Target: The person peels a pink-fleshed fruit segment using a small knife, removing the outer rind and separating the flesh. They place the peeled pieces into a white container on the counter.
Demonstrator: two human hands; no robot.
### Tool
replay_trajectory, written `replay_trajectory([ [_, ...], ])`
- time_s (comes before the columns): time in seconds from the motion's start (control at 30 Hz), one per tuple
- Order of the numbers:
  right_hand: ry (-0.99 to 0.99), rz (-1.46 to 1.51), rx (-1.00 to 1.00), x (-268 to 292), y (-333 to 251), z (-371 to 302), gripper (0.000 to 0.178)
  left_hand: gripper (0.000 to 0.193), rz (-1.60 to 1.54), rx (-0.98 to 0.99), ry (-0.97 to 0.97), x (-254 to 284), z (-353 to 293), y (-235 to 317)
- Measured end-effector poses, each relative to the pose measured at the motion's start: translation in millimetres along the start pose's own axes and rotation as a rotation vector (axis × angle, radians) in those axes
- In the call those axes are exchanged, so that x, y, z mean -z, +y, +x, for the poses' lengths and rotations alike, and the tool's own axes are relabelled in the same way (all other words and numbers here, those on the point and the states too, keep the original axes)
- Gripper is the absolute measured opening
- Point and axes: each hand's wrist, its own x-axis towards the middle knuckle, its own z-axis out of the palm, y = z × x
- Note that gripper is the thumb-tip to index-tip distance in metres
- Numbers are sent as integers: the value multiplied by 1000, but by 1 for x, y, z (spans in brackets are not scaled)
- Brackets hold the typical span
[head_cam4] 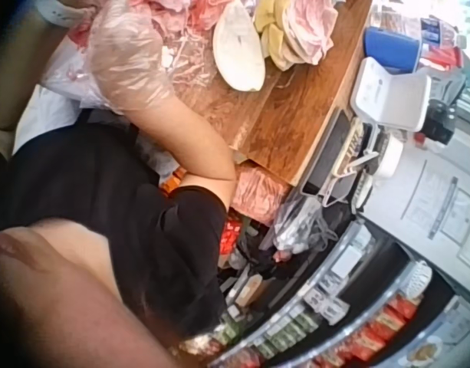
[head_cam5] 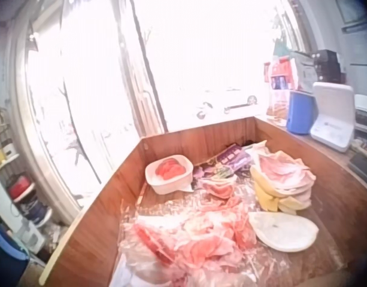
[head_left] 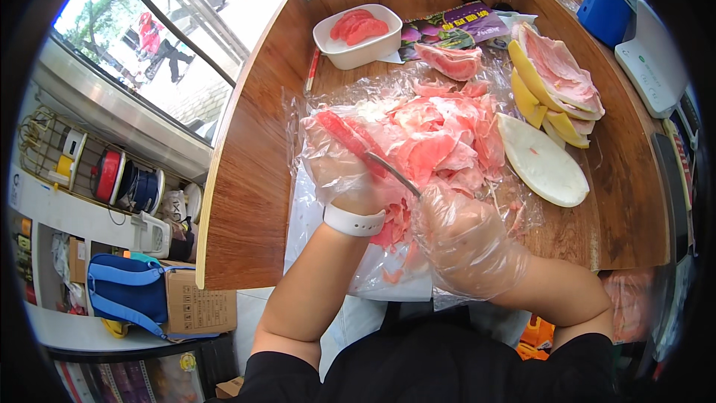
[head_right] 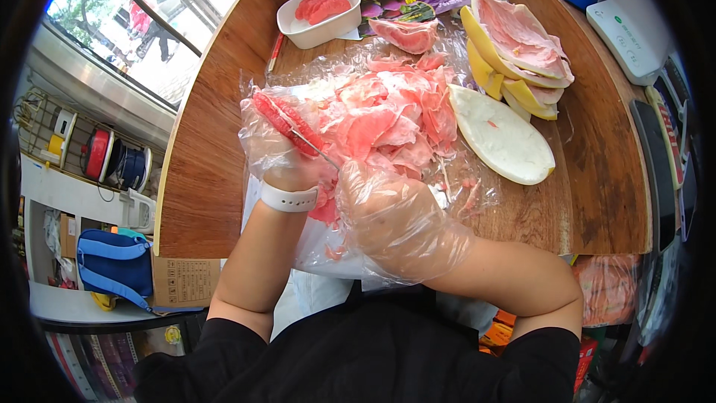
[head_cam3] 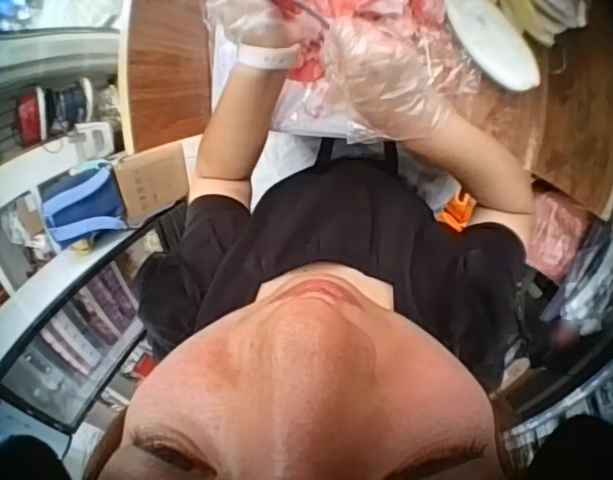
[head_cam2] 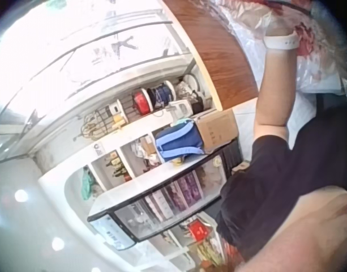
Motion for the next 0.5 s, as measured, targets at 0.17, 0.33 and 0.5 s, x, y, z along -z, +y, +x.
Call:
replay_trajectory([
  [0.17,5,31,28,3,1,2,16,41,-244,137,-89,1,1,12],
  [0.33,37,295,-232,16,-1,10,6,80,-117,223,-25,32,14,1],
  [0.5,48,204,-96,19,9,6,13,99,595,-334,-369,44,11,-9],
])
